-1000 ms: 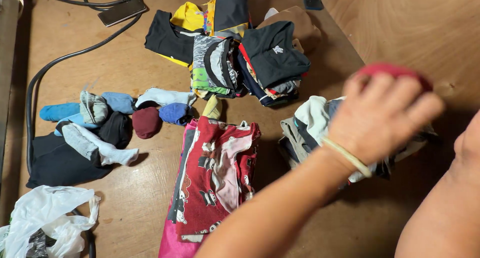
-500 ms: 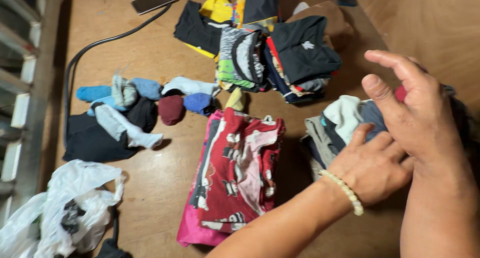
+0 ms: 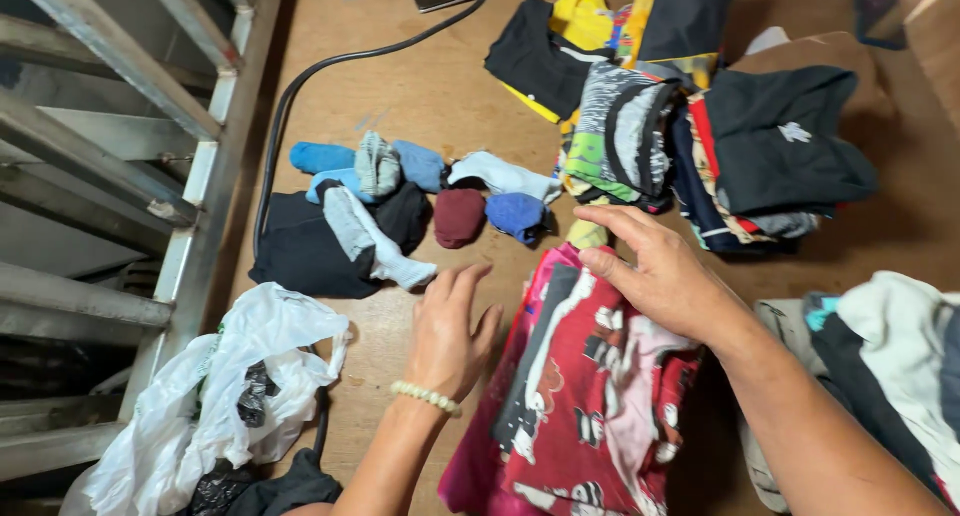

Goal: The person folds, pairs, and organizes various pieces of clothing and socks into stacks on the floor by hand, then handles a plastic bag containing packed items.

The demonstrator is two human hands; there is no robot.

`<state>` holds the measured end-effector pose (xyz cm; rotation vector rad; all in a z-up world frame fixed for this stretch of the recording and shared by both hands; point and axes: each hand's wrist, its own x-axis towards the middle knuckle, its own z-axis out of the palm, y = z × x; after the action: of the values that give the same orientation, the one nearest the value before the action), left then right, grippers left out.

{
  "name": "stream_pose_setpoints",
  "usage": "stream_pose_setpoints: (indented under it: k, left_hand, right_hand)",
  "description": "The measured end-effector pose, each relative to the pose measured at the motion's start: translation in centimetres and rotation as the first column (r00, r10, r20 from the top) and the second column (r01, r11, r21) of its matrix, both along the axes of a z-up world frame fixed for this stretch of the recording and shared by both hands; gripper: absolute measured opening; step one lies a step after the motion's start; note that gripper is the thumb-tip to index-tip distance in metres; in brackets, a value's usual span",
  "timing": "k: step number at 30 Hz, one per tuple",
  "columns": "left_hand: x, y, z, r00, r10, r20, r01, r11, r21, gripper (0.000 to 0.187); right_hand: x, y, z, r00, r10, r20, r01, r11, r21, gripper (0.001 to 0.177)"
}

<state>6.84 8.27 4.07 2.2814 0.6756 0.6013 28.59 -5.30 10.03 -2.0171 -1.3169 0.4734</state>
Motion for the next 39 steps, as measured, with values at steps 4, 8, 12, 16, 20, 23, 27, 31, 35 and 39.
stream_pose_setpoints:
  k: [4, 8, 12, 16, 20, 23, 27, 31, 35, 39]
  left_hand:
    - [-1.9, 1.8, -4.0, 0.993, 0.111, -0.038, -0.114, 0.989, -0.09, 0.059]
    - [-1.7, 3.4, -6.8, 0.991, 0.1, -0.091, -0.113, 0.981, -0.156, 0.059]
    - [-1.0, 4.4, -8.3, 0.987, 0.16, 0.002, -0.155, 0.96, -0.234, 0.054]
    - [-1.0, 5.1, -8.8, 0.976, 0.213, 0.051, -0.189, 0.936, -0.297, 0.043]
    - [-0.7, 5.6, -9.0, 0.959, 0.281, 0.035, -0.249, 0.894, -0.372, 0.039]
    - [-0.6, 5.5, -9.0, 0.958, 0.275, 0.082, -0.227, 0.902, -0.368, 0.036]
    - [-0.6, 5.3, -8.8, 0.963, 0.268, 0.042, -0.23, 0.888, -0.398, 0.033]
    - [-0.6, 5.4, -8.3, 0.959, 0.284, 0.008, -0.255, 0.871, -0.419, 0.028]
    - [-0.6, 5.3, -8.2, 0.957, 0.279, 0.081, -0.229, 0.896, -0.38, 0.026]
    - [-0.7, 5.7, -8.4, 0.944, 0.305, 0.127, -0.24, 0.897, -0.371, 0.026]
  right_hand:
    - [0.9, 3.5, -2.9, 0.997, 0.081, 0.014, -0.081, 0.997, -0.006, 0.045]
    - [2.5, 5.4, -5.9, 0.991, 0.12, 0.06, -0.113, 0.989, -0.1, 0.045]
    - [6.2, 6.2, -8.9, 0.997, -0.044, 0.064, 0.058, 0.968, -0.244, 0.044]
    - [10.5, 5.4, -10.3, 0.97, -0.133, 0.203, 0.185, 0.947, -0.264, 0.042]
    - [11.4, 5.1, -12.2, 0.939, -0.313, 0.14, 0.338, 0.773, -0.537, 0.057]
    - [10.6, 5.2, -14.6, 0.954, -0.284, 0.096, 0.279, 0.72, -0.635, 0.07]
    - [10.5, 5.1, -15.9, 0.982, -0.168, 0.089, 0.186, 0.749, -0.636, 0.065]
    - [10.0, 5.4, -14.7, 0.992, -0.117, 0.051, 0.124, 0.794, -0.596, 0.054]
    - [9.1, 7.0, -13.3, 0.997, 0.011, 0.076, 0.033, 0.834, -0.551, 0.048]
    - [8.8, 10.2, -12.1, 0.993, 0.073, 0.09, -0.019, 0.872, -0.49, 0.051]
